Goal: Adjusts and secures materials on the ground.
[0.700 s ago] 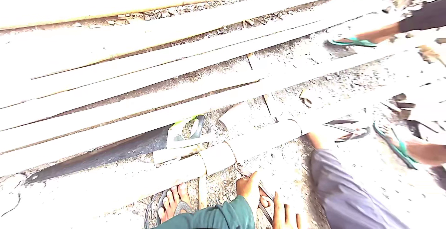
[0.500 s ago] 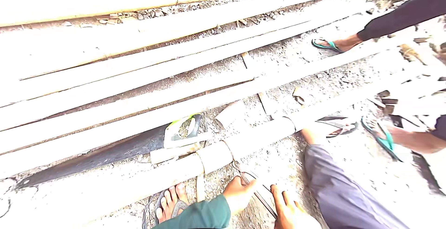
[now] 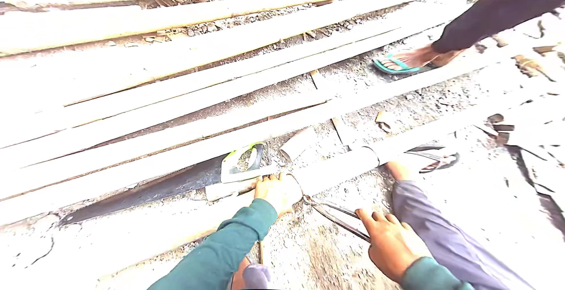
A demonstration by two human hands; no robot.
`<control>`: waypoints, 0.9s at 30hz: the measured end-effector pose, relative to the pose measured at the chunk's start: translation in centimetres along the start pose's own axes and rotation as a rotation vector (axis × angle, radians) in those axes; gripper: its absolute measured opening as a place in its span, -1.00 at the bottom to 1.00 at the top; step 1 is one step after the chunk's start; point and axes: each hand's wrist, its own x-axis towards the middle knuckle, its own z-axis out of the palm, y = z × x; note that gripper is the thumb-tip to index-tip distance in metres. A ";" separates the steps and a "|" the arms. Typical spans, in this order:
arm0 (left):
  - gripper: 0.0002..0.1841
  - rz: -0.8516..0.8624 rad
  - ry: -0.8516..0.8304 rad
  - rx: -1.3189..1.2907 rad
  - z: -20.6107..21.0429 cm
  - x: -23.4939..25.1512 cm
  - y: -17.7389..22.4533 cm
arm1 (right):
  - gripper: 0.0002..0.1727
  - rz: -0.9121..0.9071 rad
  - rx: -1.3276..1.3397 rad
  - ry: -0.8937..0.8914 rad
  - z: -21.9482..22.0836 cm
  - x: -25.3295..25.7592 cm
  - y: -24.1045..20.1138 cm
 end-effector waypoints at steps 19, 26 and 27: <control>0.03 0.000 -0.016 -0.004 0.0 0.8 -0.4 | -0.66 -0.241 -0.246 0.373 -0.5 6.9 4.1; 0.05 0.017 0.025 0.049 1.7 0.7 0.0 | -0.70 0.057 0.262 -0.335 4.7 4.1 0.3; 0.05 0.016 0.031 0.061 1.8 0.7 0.0 | -0.73 0.039 0.397 -0.380 5.9 4.3 0.5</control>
